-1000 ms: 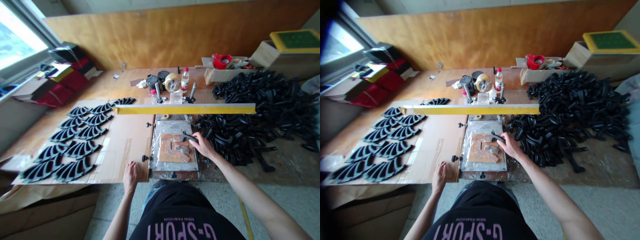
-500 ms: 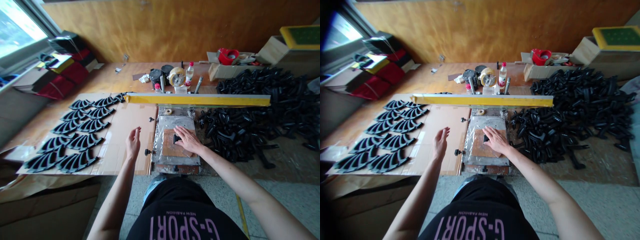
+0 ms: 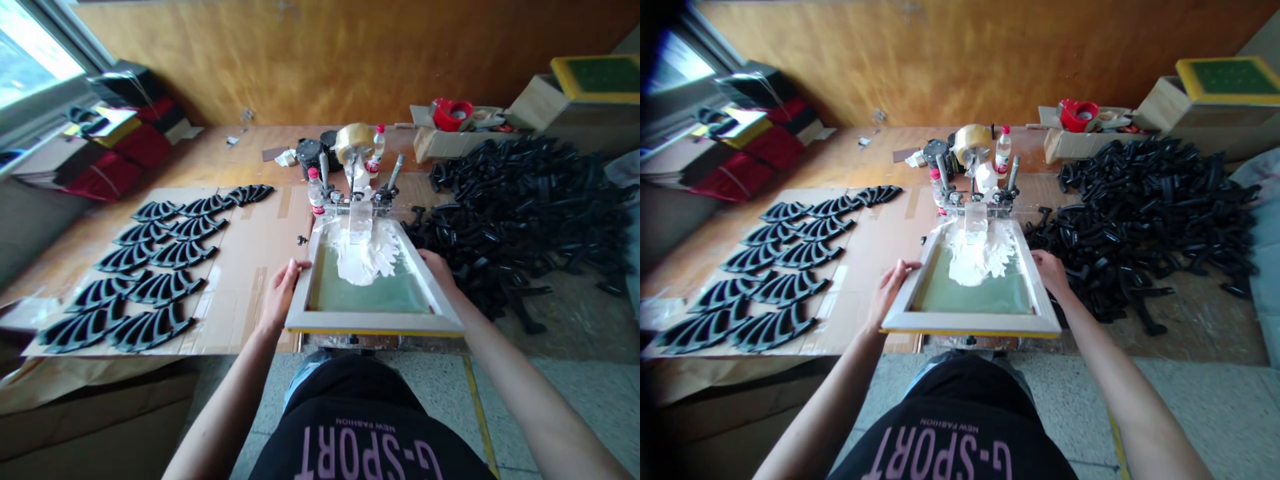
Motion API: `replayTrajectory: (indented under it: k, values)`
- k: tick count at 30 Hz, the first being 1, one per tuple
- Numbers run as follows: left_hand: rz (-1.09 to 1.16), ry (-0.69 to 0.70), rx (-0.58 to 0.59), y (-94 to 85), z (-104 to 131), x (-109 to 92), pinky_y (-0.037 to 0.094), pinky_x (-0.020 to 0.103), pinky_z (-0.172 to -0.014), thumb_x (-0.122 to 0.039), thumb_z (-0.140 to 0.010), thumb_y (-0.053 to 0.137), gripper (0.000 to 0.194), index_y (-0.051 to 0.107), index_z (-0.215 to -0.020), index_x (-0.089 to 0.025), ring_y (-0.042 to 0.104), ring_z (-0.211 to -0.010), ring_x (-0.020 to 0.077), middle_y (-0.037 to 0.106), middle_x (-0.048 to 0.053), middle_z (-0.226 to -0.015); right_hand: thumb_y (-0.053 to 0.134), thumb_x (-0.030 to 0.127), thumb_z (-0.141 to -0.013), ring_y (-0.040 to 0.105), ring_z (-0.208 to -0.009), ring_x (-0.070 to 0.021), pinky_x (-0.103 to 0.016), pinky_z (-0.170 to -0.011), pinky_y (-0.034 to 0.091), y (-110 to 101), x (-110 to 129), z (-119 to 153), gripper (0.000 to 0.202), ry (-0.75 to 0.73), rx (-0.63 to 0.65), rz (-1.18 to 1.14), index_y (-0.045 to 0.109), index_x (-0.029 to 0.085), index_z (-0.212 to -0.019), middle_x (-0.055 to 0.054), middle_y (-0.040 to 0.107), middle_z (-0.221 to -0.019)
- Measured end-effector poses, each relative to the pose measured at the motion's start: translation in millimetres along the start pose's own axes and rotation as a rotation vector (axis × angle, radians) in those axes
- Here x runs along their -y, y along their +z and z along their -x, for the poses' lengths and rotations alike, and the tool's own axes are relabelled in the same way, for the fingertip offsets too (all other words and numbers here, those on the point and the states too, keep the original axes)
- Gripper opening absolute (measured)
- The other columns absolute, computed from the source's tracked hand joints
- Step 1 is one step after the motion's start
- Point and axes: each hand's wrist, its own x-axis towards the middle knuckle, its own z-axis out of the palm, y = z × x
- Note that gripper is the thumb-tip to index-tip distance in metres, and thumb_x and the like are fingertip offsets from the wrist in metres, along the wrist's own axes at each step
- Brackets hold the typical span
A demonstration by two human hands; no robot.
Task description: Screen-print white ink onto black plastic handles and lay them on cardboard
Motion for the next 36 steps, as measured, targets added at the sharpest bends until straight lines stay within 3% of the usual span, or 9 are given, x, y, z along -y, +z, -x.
replayTrajectory:
  k: [2,5,9,13,18,24,28,31,36]
  values:
    - [-0.072,-0.112,0.063,-7.3,5.7,32.9,0.036,0.02,-0.048,-0.058,-0.081,0.06,0.055,0.065,-0.119,-0.018,0.048,-0.054,0.0093,0.061,-0.001,-0.07,0.05,0.028,-0.089,0.069,-0.08,-0.0225,-0.043,-0.081,0.056,-3.0,8.3,-21.4,0.038,0.027,-0.102,0.009,0.064,0.018,-0.123,-0.011,0.07,-0.11]
    - [-0.163,-0.155,0.06,-7.2,1.6,78.1,0.035,0.019,-0.05,-0.051,-0.079,0.063,0.072,0.046,-0.142,-0.02,0.046,-0.053,0.0089,0.056,-0.004,-0.065,0.069,0.031,-0.079,0.063,-0.105,-0.024,-0.039,-0.094,0.05,11.2,53.5,-53.1,0.064,-0.139,-0.171,0.091,0.048,0.018,-0.139,-0.015,0.048,-0.141]
    - [-0.247,-0.156,0.021,-3.9,-11.2,111.2,0.036,0.021,-0.051,-0.048,-0.079,0.064,0.07,0.049,-0.14,-0.02,0.048,-0.053,0.01,0.055,-0.005,-0.063,0.071,0.026,-0.079,0.058,-0.109,-0.0265,-0.037,-0.09,0.048,41.0,108.5,-69.4,0.043,-0.302,0.126,0.309,0.06,0.017,-0.119,-0.012,0.062,-0.119]
    - [-0.256,-0.146,-0.003,-6.4,-14.5,120.2,0.041,0.022,-0.055,-0.047,-0.079,0.064,0.061,0.056,-0.133,-0.02,0.055,-0.06,0.0127,0.061,-0.002,-0.069,0.054,0.018,-0.089,0.062,-0.087,-0.0214,-0.03,-0.076,0.046,51.2,109.5,-32.7,0.014,-0.41,0.379,0.407,0.064,0.015,-0.098,-0.009,0.067,-0.095]
    - [-0.228,-0.147,-0.01,-6.8,-12.4,124.2,0.043,0.023,-0.058,-0.048,-0.079,0.063,0.059,0.057,-0.13,-0.019,0.058,-0.065,0.0135,0.064,0.001,-0.077,0.048,0.007,-0.087,0.06,-0.085,-0.017,-0.026,-0.073,0.044,34.8,91.5,11.0,0.023,-0.741,0.552,0.268,0.066,0.018,-0.094,-0.005,0.067,-0.092]
    - [-0.166,-0.169,-0.007,-3.8,-11.2,116.9,0.041,0.022,-0.054,-0.052,-0.076,0.065,0.068,0.054,-0.131,-0.014,0.056,-0.06,0.0124,0.062,-0.001,-0.07,0.045,0.008,-0.089,0.06,-0.09,-0.0192,-0.028,-0.076,0.045,44.3,89.7,16.6,0.026,-0.624,0.334,0.28,0.067,0.018,-0.099,-0.007,0.067,-0.096]
    - [-0.137,-0.192,0.006,-0.4,-8.0,106.5,0.041,0.022,-0.052,-0.05,-0.076,0.064,0.069,0.052,-0.133,-0.014,0.055,-0.057,0.0123,0.063,-0.001,-0.07,0.047,0.011,-0.091,0.061,-0.089,-0.019,-0.029,-0.078,0.048,48.2,88.8,29.5,0.025,-0.679,0.41,0.199,0.067,0.018,-0.103,-0.007,0.068,-0.096]
    - [-0.127,-0.188,0.015,-0.4,-3.9,93.3,0.041,0.022,-0.053,-0.048,-0.077,0.065,0.07,0.049,-0.136,-0.013,0.056,-0.058,0.0125,0.063,-0.001,-0.069,0.058,0.023,-0.09,0.063,-0.09,-0.0185,-0.029,-0.08,0.049,42.4,102.4,5.4,0.022,-0.556,0.359,0.116,0.066,0.022,-0.111,-0.004,0.069,-0.101]
    - [-0.051,-0.151,0.044,-5.4,5.0,47.1,0.035,0.02,-0.046,-0.054,-0.081,0.063,0.061,0.056,-0.131,-0.02,0.049,-0.05,0.0093,0.061,-0.003,-0.066,0.066,0.035,-0.086,0.064,-0.092,-0.021,-0.032,-0.083,0.049,11.2,110.6,-75.8,0.057,-0.286,0.11,0.156,0.048,0.027,-0.141,-0.004,0.068,-0.114]
